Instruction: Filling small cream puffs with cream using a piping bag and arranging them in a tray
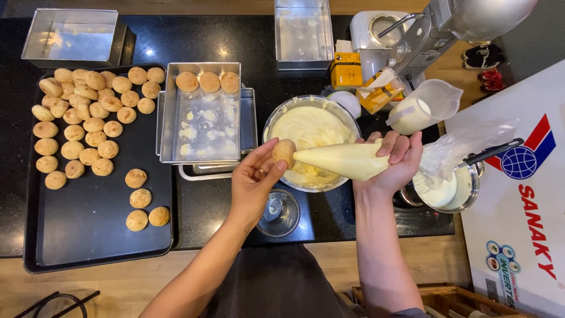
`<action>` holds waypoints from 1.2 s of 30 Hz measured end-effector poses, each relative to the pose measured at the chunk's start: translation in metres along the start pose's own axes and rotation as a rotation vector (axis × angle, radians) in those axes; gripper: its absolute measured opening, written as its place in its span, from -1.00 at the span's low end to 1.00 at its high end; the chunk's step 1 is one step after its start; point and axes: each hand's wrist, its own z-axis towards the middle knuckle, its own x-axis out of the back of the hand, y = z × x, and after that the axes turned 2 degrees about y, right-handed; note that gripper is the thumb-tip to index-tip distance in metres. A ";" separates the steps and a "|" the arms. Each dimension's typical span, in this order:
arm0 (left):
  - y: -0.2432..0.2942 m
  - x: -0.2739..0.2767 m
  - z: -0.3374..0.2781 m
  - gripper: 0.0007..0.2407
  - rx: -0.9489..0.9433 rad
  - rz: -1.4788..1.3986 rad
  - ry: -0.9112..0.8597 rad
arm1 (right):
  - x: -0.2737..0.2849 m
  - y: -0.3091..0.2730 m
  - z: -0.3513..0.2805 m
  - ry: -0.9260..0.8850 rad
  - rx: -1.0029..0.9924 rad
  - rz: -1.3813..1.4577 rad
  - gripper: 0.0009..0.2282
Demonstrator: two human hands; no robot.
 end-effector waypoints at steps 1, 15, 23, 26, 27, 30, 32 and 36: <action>-0.001 0.000 0.001 -0.58 0.002 0.004 -0.003 | 0.001 0.000 0.000 -0.002 -0.001 0.009 -0.50; -0.017 -0.005 0.009 -0.57 0.077 0.060 -0.026 | 0.018 -0.007 0.002 0.018 0.023 -0.038 -0.50; -0.028 -0.006 0.018 -0.58 0.112 0.093 -0.083 | 0.040 -0.010 0.010 0.128 0.032 0.021 -0.51; -0.030 -0.007 0.021 -0.58 0.118 0.125 -0.130 | 0.054 -0.009 0.019 0.100 0.142 0.022 -0.51; -0.030 -0.008 0.022 -0.58 0.123 0.128 -0.137 | 0.057 -0.009 0.019 0.159 0.152 0.033 -0.52; -0.030 -0.009 0.025 -0.58 0.138 0.171 -0.169 | 0.059 -0.010 0.018 0.220 0.172 0.038 -0.53; -0.031 -0.010 0.027 -0.61 0.151 0.170 -0.165 | 0.057 -0.010 0.015 0.221 0.179 0.030 -0.53; -0.035 -0.009 0.031 -0.64 0.169 0.200 -0.159 | 0.049 -0.013 0.012 0.207 0.084 0.008 -0.51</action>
